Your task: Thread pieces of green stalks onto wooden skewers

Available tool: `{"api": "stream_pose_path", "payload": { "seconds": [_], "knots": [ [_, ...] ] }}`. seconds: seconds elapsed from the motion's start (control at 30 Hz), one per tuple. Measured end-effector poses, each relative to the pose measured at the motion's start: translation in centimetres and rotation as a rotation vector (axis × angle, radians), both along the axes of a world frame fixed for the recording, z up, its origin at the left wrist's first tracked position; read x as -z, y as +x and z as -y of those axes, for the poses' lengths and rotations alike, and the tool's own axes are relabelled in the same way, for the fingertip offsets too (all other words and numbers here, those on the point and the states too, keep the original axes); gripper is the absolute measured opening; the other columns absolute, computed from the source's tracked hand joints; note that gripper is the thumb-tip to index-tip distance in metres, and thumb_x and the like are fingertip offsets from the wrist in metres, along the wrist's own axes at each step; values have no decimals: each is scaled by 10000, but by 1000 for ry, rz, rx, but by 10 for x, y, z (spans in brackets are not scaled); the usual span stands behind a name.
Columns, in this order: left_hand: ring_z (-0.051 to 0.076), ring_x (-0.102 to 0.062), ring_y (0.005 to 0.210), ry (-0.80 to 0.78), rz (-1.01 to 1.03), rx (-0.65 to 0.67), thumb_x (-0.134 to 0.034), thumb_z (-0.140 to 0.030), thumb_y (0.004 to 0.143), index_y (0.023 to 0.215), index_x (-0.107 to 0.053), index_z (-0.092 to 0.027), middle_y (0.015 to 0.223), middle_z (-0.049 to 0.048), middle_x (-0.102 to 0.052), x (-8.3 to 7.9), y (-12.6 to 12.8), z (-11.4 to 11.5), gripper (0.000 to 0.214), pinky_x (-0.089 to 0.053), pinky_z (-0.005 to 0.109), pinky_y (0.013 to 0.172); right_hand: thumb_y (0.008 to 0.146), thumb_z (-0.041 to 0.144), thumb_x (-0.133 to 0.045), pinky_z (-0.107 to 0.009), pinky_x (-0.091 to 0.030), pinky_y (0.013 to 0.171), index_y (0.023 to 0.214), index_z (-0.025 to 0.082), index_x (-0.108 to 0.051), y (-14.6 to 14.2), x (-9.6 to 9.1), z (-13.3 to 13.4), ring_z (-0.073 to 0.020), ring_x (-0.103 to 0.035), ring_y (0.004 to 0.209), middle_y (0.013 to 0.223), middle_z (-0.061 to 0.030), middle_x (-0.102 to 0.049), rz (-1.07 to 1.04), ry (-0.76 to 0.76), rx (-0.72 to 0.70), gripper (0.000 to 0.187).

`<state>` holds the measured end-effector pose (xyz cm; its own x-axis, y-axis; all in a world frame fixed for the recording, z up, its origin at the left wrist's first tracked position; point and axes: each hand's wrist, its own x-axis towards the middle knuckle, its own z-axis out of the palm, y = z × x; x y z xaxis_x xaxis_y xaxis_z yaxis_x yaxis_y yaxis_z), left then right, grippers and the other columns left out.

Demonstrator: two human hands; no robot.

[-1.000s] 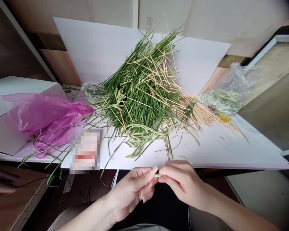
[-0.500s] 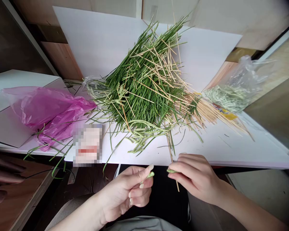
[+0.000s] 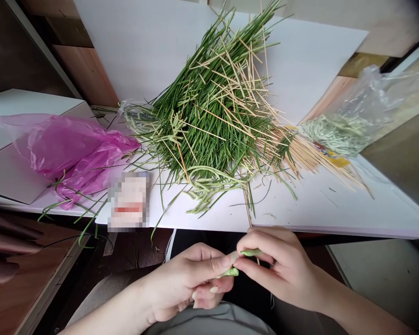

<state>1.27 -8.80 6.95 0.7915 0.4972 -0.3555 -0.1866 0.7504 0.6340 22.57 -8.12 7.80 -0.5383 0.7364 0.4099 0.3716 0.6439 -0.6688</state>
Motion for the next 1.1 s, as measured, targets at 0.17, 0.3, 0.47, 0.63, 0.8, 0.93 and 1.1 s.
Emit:
{"api": "stream_pose_path", "payload": {
  "seconds": [0.17, 0.3, 0.47, 0.63, 0.8, 0.93, 1.1],
  "knots": [
    [28, -142, 398, 2, -38, -17, -806, -595, 826, 620, -496, -183, 462, -114, -316, -2, 1, -1, 555, -48, 291, 449, 965, 120, -617, -245, -382, 497, 864, 226, -622, 0, -1, 0, -103, -425, 484, 657, 36, -629, 33, 33, -1, 146],
    [26, -149, 400, 8, -50, -9, -798, -582, 835, 609, -477, -184, 459, -117, -311, -2, 1, -2, 559, -53, 293, 453, 949, 97, -604, -231, -368, 494, 870, 224, -615, 1, 1, 0, -94, -416, 487, 661, 44, -619, 16, 75, -5, 149],
    [25, -153, 411, 21, -57, -3, -777, -567, 857, 622, -484, -177, 499, -109, -343, -1, 1, -1, 541, -59, 286, 456, 934, 98, -642, -210, -352, 505, 838, 201, -609, -1, 4, -1, -76, -397, 502, 656, 60, -585, 0, 130, 18, 145],
    [33, -141, 426, 41, -104, 2, -755, -608, 843, 618, -462, -191, 515, -110, -326, 1, 0, -3, 557, -78, 281, 471, 938, 53, -588, -211, -363, 526, 877, 202, -635, 3, 3, -4, -81, -387, 504, 656, 65, -571, 33, 139, 12, 168],
    [105, -331, 489, 677, -469, -132, -503, -536, 1035, 686, -583, -181, 516, -66, -393, 19, -6, -24, 504, -255, 271, 531, 984, 116, -571, -216, -378, 484, 934, 230, -629, 16, 13, -8, -96, -410, 472, 636, 71, -535, 117, 56, 98, 137],
    [201, -600, 767, 1356, -1067, -359, -607, -355, 1030, 876, -665, -183, 813, 28, -670, 45, -6, -58, 238, -429, 303, 703, 1030, 237, -552, -231, -455, 487, 940, 243, -630, 29, 34, -15, -132, -557, 499, 684, 27, -631, 233, -66, 170, 119],
    [316, -629, 1051, 1615, -1312, -426, -711, -323, 963, 1078, -698, -176, 1095, 112, -727, 64, -6, -82, 187, -526, 427, 886, 1044, 341, -544, -254, -611, 651, 1041, 240, -696, 41, 57, -24, -232, -776, 808, 905, -58, -774, 270, -195, 202, 182]
  ]
}}
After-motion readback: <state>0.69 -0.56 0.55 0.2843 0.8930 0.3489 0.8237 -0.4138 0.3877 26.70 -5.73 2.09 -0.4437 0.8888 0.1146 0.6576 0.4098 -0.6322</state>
